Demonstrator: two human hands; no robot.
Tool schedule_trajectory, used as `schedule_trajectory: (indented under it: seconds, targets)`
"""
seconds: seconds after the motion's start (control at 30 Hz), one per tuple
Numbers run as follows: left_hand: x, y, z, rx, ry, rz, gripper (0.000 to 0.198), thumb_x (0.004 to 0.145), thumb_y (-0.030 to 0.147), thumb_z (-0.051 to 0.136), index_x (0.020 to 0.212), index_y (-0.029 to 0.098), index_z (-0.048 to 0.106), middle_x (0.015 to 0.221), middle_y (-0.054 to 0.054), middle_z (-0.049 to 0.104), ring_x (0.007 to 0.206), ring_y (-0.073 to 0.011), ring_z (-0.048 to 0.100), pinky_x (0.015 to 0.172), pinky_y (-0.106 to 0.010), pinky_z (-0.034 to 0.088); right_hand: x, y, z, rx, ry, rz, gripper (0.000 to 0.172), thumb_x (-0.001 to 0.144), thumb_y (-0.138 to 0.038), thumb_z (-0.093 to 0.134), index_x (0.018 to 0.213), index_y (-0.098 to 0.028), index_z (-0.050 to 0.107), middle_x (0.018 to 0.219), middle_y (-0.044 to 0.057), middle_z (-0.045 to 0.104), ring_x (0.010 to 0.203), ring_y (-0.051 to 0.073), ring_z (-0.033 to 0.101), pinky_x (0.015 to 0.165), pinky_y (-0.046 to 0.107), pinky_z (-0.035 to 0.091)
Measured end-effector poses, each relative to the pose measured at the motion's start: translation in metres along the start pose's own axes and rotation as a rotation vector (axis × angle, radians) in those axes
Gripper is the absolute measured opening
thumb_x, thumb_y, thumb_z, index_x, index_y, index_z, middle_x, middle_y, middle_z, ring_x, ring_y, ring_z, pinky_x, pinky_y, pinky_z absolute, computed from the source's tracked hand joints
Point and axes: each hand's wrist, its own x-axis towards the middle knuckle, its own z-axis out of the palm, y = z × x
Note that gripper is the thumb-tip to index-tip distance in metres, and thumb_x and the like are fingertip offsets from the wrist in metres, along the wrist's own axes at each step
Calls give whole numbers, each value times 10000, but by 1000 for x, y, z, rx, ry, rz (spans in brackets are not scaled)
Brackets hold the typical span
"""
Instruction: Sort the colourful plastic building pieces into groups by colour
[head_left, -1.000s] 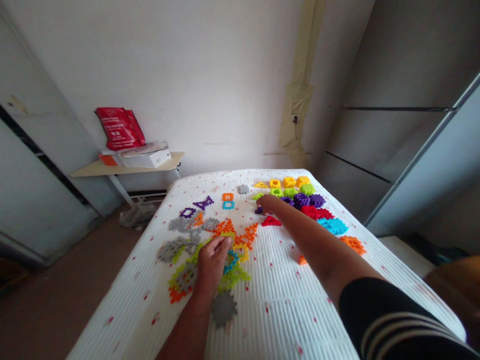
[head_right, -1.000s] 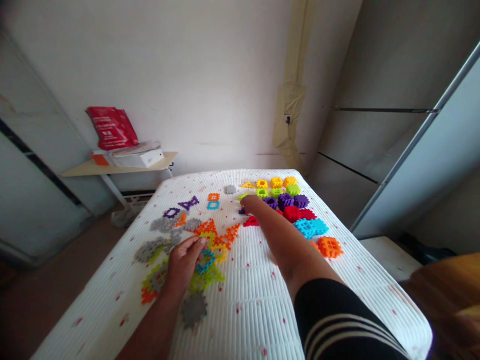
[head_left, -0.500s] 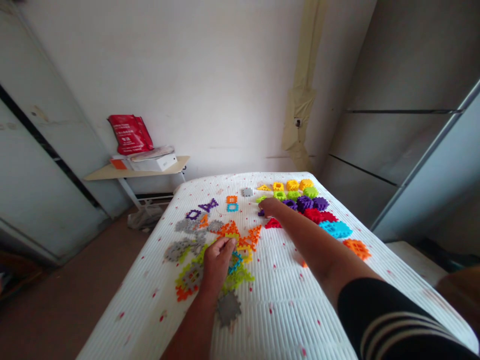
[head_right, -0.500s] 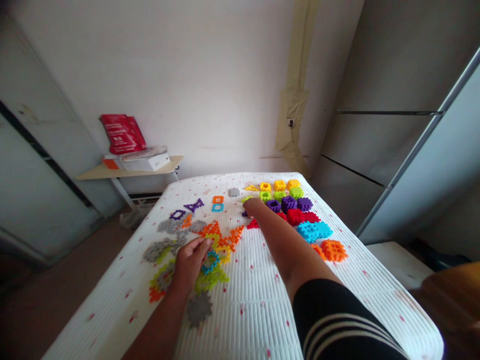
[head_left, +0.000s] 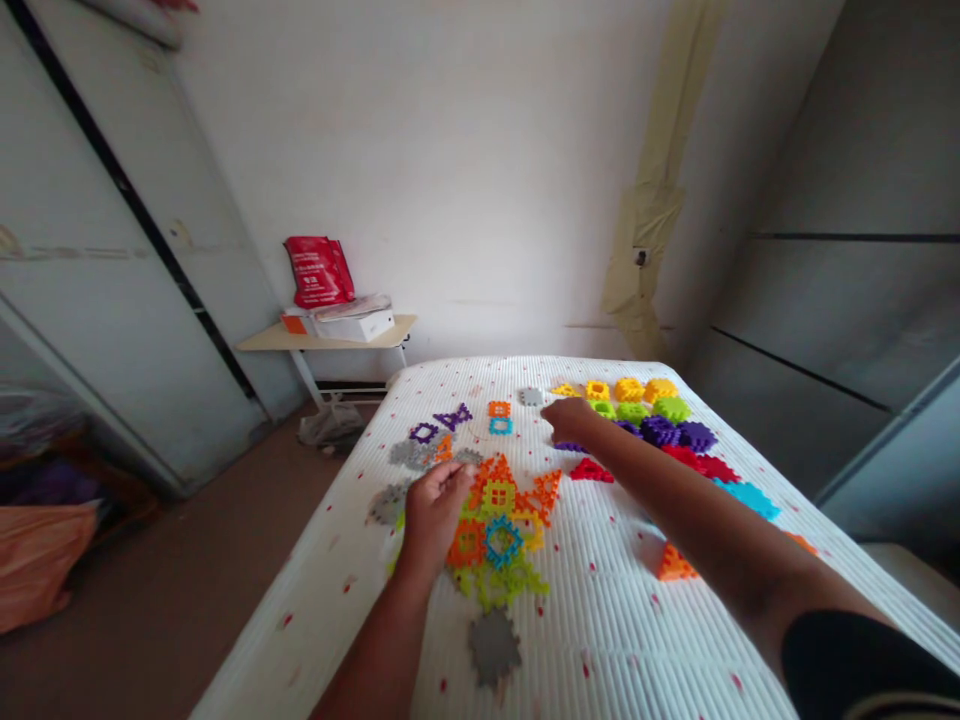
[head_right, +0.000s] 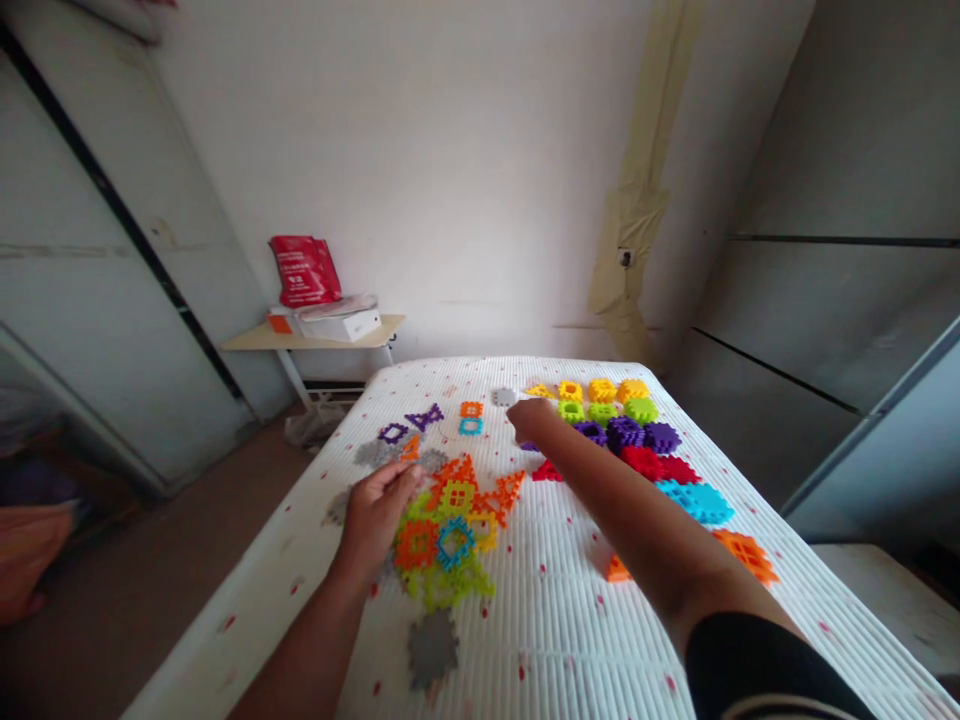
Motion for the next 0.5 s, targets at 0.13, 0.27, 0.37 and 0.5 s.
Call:
schedule_trajectory:
  seconds: [0.13, 0.27, 0.37, 0.5]
  targets:
    - [60, -14, -31, 393, 52, 71, 282, 780, 385, 497, 849, 183, 680, 781, -13, 687, 754, -162, 618, 680, -222, 440, 29, -32, -13, 107, 125, -76, 411, 815, -218, 540, 1223, -259, 531, 1188, 88, 595, 1064, 247, 567, 822, 337, 460]
    - [114, -42, -48, 561, 26, -12, 261, 738, 248, 510, 900, 172, 700, 939, -65, 712, 890, -200, 632, 780, -249, 437, 67, -74, -20, 224, 165, -127, 450, 821, -242, 543, 1267, -272, 488, 1258, 58, 541, 1102, 209, 539, 869, 282, 436]
    - [136, -62, -51, 673, 23, -87, 321, 714, 240, 544, 993, 170, 686, 1060, -99, 684, 1025, -244, 589, 864, -288, 410, 95, -100, -22, 298, 174, -74, 429, 873, -316, 477, 1295, -241, 454, 1253, 86, 532, 1120, 212, 525, 879, 283, 432]
    - [149, -82, -44, 794, 41, -213, 426, 714, 343, 566, 1107, 190, 632, 1170, -137, 619, 1120, -322, 515, 884, -397, 401, 123, -126, -20, 367, 129, 36, 501, 852, -456, 485, 1286, -209, 457, 1239, 137, 513, 1086, 252, 549, 836, 332, 466]
